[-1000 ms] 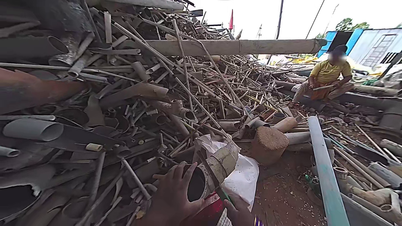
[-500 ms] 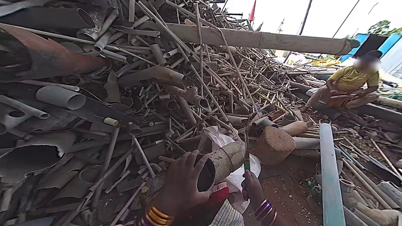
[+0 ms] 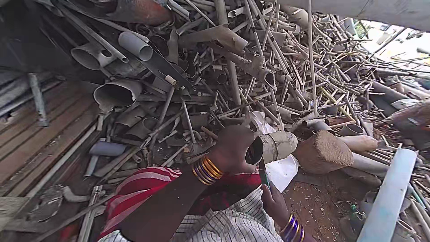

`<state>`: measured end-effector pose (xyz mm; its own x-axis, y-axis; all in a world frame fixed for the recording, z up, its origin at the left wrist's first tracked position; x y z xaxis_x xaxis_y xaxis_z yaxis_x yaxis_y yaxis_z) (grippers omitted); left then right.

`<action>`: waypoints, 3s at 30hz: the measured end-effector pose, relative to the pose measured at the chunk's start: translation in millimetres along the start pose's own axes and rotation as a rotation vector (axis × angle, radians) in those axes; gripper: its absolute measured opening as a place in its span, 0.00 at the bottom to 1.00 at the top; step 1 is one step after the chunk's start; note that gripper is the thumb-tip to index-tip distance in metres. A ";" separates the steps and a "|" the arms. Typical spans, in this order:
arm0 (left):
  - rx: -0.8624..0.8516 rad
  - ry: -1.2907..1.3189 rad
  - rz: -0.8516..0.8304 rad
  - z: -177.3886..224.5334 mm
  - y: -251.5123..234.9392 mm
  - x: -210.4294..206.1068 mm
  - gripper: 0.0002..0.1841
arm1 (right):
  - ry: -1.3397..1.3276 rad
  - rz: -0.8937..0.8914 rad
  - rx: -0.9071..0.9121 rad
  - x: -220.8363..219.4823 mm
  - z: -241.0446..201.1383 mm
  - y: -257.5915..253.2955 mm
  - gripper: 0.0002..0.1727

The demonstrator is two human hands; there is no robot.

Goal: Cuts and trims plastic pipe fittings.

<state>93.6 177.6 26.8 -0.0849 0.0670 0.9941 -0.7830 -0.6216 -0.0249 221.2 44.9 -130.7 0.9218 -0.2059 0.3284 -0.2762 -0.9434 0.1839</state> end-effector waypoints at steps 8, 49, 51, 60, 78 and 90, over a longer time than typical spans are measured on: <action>-0.005 -0.029 0.034 -4.9 0.1 -1.2 0.58 | -0.331 0.271 -0.059 36.5 0.6 -9.7 0.18; 0.653 0.727 0.015 -140.6 7.6 -52.2 0.46 | -0.140 -0.057 0.007 -12.2 1.8 -22.0 0.21; 0.629 0.679 -0.041 -136.5 8.2 -49.7 0.49 | -0.078 -0.090 0.026 -17.5 -1.2 -16.2 0.23; 0.385 0.544 -0.058 -103.4 3.3 -28.9 0.64 | 0.070 -0.034 0.054 -11.1 2.9 -6.3 0.27; 0.394 0.503 0.174 -65.1 31.3 -29.4 0.74 | 0.355 0.430 0.751 21.9 -147.2 48.6 0.32; 0.276 0.420 0.437 -51.5 48.6 -30.9 0.74 | 0.387 0.488 0.768 26.1 -141.0 60.3 0.30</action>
<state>26.4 185.4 -10.5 -0.6352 0.0271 0.7719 -0.4402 -0.8339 -0.3330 190.3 19.4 19.5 0.5636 -0.6472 0.5133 -0.2246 -0.7181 -0.6588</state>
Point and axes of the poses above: each hand's wrist, its own y-axis away from the middle knuckle, its own x-axis out of the back of the hand, z = x × y, the point moved 10 cm from there along -y, towards the middle knuckle, and after that the axes turned 8 degrees about -y, right-handed, at the moved point
